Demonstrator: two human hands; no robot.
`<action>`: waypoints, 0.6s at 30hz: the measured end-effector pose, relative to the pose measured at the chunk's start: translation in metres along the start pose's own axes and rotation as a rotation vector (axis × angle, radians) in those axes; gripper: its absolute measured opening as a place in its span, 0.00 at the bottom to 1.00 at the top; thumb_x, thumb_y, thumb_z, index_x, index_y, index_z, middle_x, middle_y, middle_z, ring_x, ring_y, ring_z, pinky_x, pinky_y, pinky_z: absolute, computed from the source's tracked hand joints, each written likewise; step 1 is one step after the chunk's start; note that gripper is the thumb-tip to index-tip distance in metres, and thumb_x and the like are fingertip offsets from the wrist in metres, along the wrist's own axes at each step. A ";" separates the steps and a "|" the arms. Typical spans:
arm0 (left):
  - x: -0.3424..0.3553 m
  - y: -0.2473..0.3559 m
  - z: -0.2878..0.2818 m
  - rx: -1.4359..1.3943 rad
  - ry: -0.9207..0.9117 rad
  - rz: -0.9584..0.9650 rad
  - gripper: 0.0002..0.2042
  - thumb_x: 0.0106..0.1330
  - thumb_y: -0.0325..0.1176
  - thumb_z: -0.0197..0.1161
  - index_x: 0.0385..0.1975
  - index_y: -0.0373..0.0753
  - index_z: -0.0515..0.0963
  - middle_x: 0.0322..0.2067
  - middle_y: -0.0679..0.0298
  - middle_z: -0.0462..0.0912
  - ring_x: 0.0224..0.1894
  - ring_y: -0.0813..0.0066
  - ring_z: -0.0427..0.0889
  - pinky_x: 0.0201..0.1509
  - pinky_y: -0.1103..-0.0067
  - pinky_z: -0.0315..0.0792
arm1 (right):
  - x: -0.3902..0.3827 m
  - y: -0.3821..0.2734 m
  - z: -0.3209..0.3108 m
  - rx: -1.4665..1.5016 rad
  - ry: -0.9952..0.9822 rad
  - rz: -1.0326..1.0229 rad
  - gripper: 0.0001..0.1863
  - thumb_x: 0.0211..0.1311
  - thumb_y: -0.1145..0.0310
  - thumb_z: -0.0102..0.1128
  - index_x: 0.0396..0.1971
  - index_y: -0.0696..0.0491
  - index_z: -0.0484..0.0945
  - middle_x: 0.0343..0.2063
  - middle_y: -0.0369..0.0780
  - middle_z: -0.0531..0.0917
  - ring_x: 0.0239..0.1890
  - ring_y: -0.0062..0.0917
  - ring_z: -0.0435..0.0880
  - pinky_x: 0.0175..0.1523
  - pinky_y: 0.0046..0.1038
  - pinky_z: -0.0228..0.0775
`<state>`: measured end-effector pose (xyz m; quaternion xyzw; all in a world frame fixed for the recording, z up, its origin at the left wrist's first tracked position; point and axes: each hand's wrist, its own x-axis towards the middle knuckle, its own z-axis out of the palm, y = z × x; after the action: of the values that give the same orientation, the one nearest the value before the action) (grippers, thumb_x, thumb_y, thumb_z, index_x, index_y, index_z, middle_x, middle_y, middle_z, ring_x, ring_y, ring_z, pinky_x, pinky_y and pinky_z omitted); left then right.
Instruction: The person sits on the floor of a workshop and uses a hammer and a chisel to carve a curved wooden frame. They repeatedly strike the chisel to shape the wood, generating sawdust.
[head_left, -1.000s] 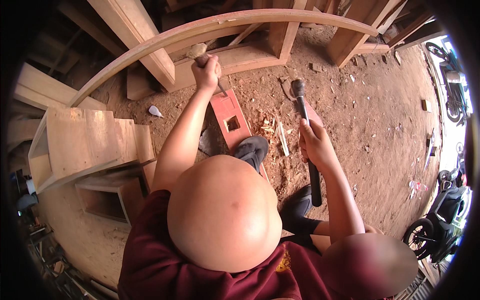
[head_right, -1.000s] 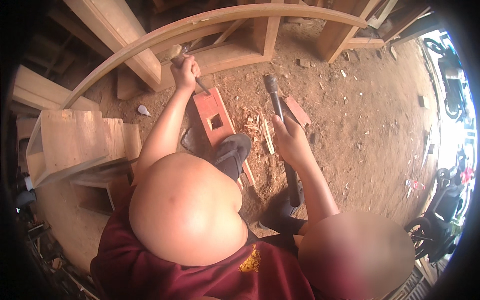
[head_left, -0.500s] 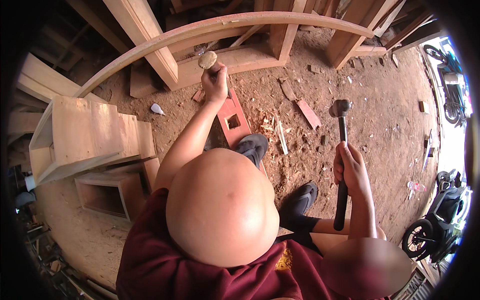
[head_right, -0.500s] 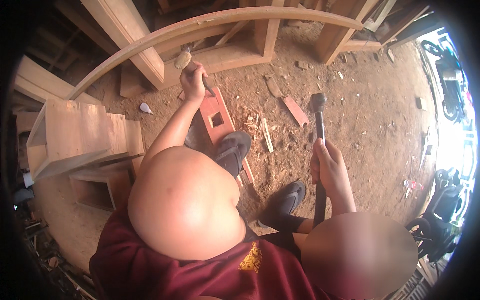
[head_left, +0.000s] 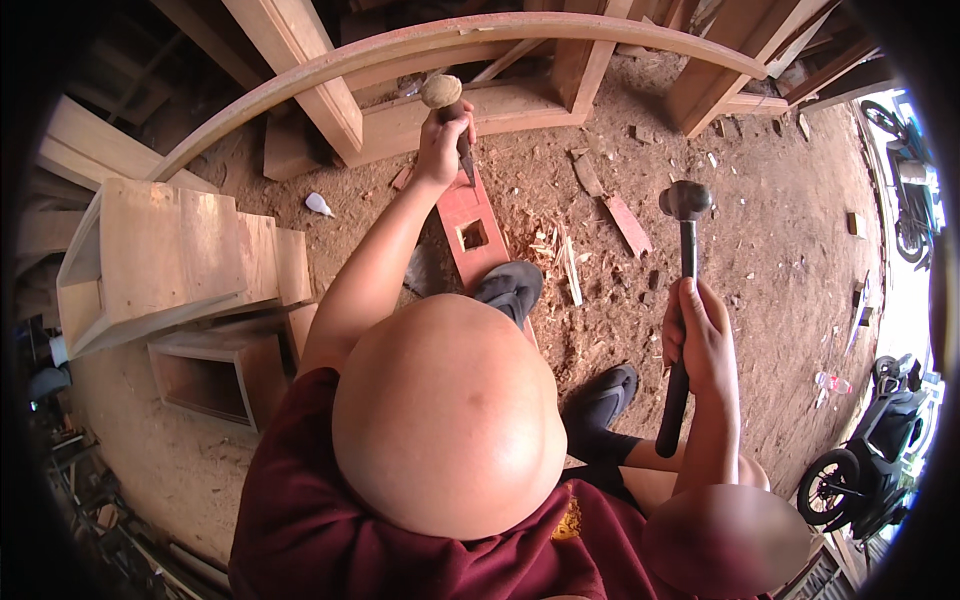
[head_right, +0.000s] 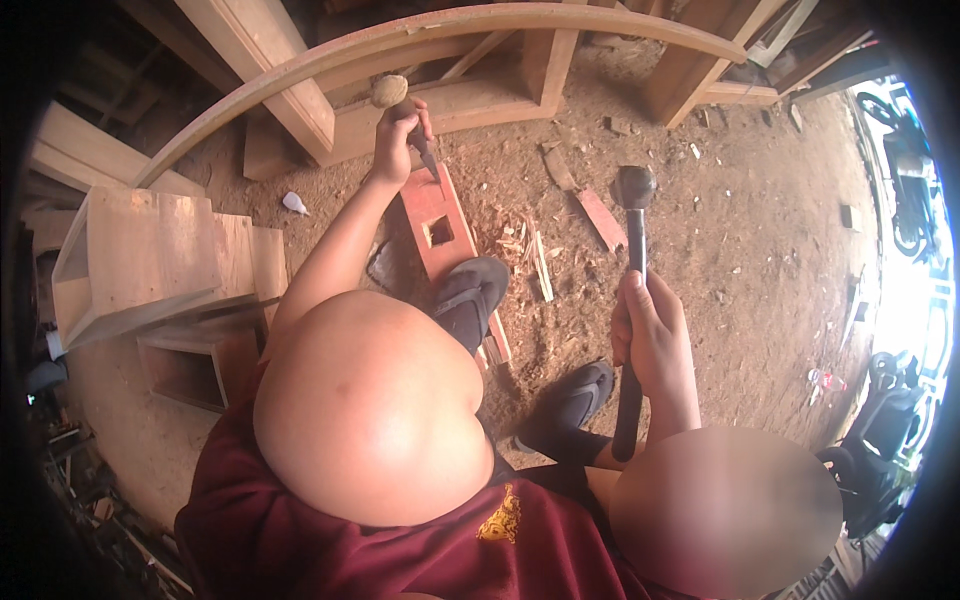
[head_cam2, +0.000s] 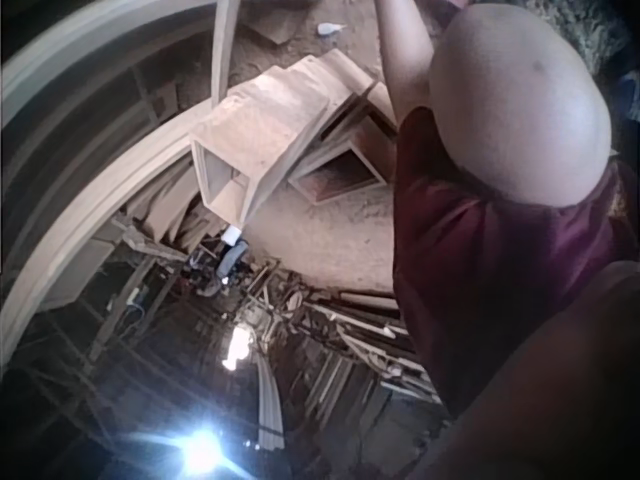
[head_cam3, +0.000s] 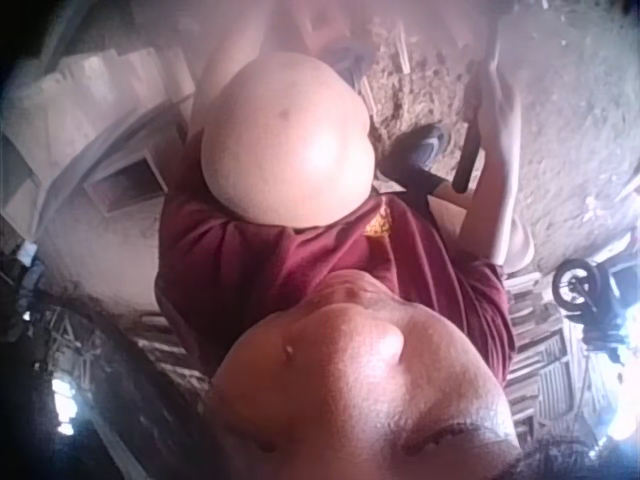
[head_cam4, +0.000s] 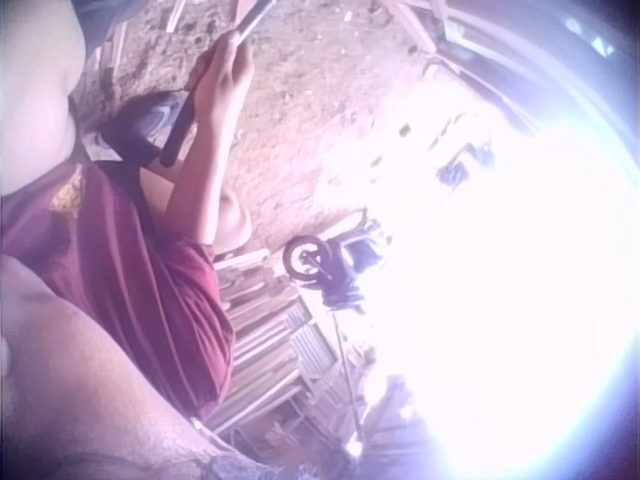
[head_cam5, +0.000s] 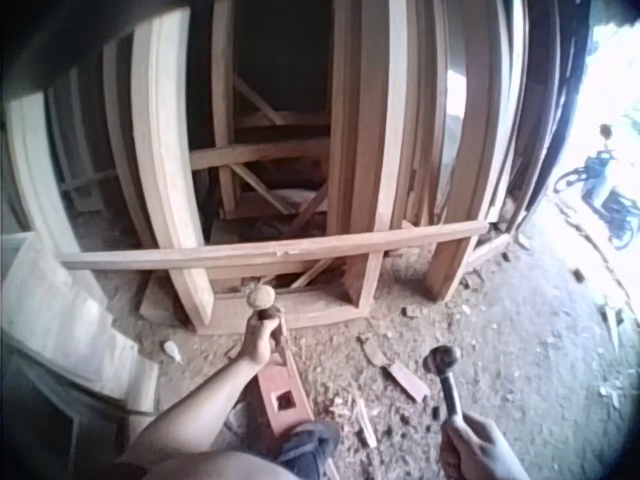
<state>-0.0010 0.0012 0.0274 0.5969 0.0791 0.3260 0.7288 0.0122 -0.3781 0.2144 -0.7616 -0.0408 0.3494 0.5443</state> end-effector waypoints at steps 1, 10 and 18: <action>0.000 0.000 0.001 -0.024 0.015 0.007 0.09 0.64 0.32 0.56 0.39 0.35 0.69 0.26 0.65 0.74 0.28 0.80 0.74 0.35 0.79 0.72 | 0.000 0.001 0.001 0.008 0.000 -0.006 0.18 0.76 0.56 0.41 0.30 0.53 0.67 0.15 0.30 0.63 0.14 0.14 0.62 0.18 0.20 0.58; 0.001 -0.006 0.008 0.169 0.033 0.117 0.05 0.63 0.29 0.57 0.35 0.38 0.70 0.26 0.70 0.72 0.29 0.83 0.71 0.34 0.82 0.67 | 0.000 0.003 -0.001 0.039 0.027 0.007 0.18 0.76 0.54 0.41 0.30 0.53 0.67 0.14 0.29 0.63 0.13 0.13 0.61 0.18 0.20 0.56; 0.003 -0.018 0.008 0.185 -0.006 0.126 0.06 0.62 0.30 0.59 0.35 0.39 0.71 0.25 0.73 0.71 0.27 0.86 0.68 0.31 0.84 0.64 | -0.002 0.005 -0.001 0.036 0.026 -0.001 0.19 0.75 0.54 0.41 0.30 0.53 0.67 0.14 0.29 0.63 0.13 0.13 0.61 0.17 0.19 0.57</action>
<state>0.0123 -0.0053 0.0133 0.6664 0.0690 0.3607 0.6489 0.0096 -0.3822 0.2111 -0.7562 -0.0280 0.3398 0.5584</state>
